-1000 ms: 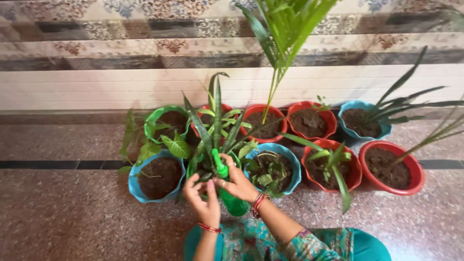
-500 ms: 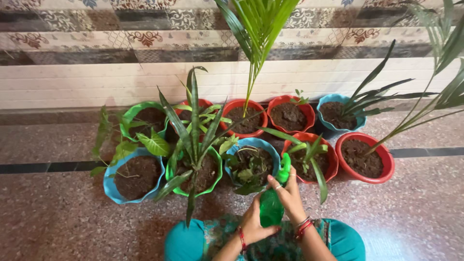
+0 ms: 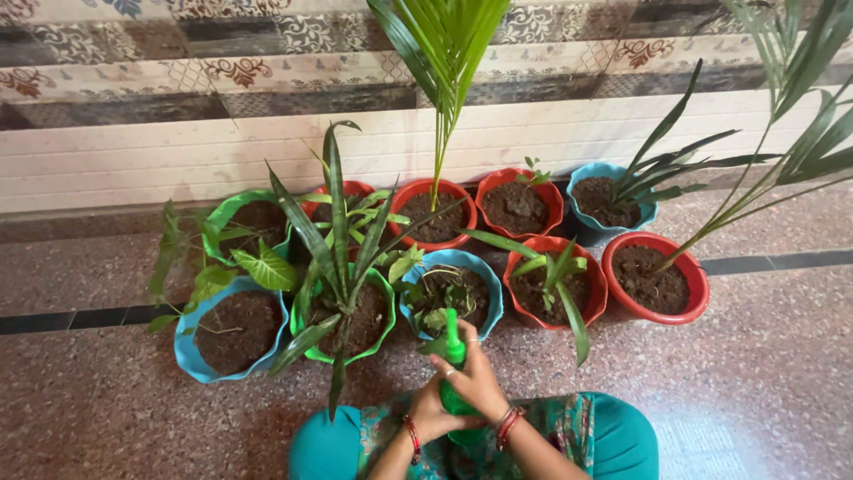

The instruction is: The person uses a green spray bottle to mist water onto several potted plants arranged on the floor. The person systematically sprays each plant's leaves and soil.

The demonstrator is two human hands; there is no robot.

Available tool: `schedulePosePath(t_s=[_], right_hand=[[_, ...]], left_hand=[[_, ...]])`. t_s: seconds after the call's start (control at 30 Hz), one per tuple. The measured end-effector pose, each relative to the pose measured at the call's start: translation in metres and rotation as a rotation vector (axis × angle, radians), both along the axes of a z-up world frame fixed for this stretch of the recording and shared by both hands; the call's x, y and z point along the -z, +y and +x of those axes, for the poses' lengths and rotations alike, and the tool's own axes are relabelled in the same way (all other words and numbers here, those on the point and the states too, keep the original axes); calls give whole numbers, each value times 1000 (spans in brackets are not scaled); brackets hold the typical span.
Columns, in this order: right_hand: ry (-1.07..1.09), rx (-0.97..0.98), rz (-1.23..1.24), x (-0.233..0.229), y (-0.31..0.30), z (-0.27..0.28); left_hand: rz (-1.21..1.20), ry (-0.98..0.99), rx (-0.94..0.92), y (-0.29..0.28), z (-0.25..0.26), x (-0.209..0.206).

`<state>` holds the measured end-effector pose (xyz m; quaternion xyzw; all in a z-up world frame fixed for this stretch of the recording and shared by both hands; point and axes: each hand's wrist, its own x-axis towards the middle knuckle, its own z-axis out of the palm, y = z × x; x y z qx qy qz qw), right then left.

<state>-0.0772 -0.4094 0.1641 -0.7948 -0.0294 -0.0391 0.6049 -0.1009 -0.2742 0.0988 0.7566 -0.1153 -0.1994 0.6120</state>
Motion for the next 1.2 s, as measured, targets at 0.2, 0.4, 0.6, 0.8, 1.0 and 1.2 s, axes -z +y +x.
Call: schedulePosePath(t_s=[0.2,0.4,0.6,0.8,1.0,1.2], right_hand=[[69,273,94,21,-31,-11],[13,237,40,5,-27,-11],[97,125,-11,-15,-30,-3],[-46,167,66,-11,-98,5],[-99,422,192,5,-132,8],[-19,270,260,15,-103,19]], left_hand=[[66,17,25,-32,-4,31],[45,-65,-45,-39,-3,13],[48,-81,-52,-32,8,-13],[118,-250,137,-79,38,-24],[51,-376,103,-127,56,-11],[71,-159,37,-101,48,10]])
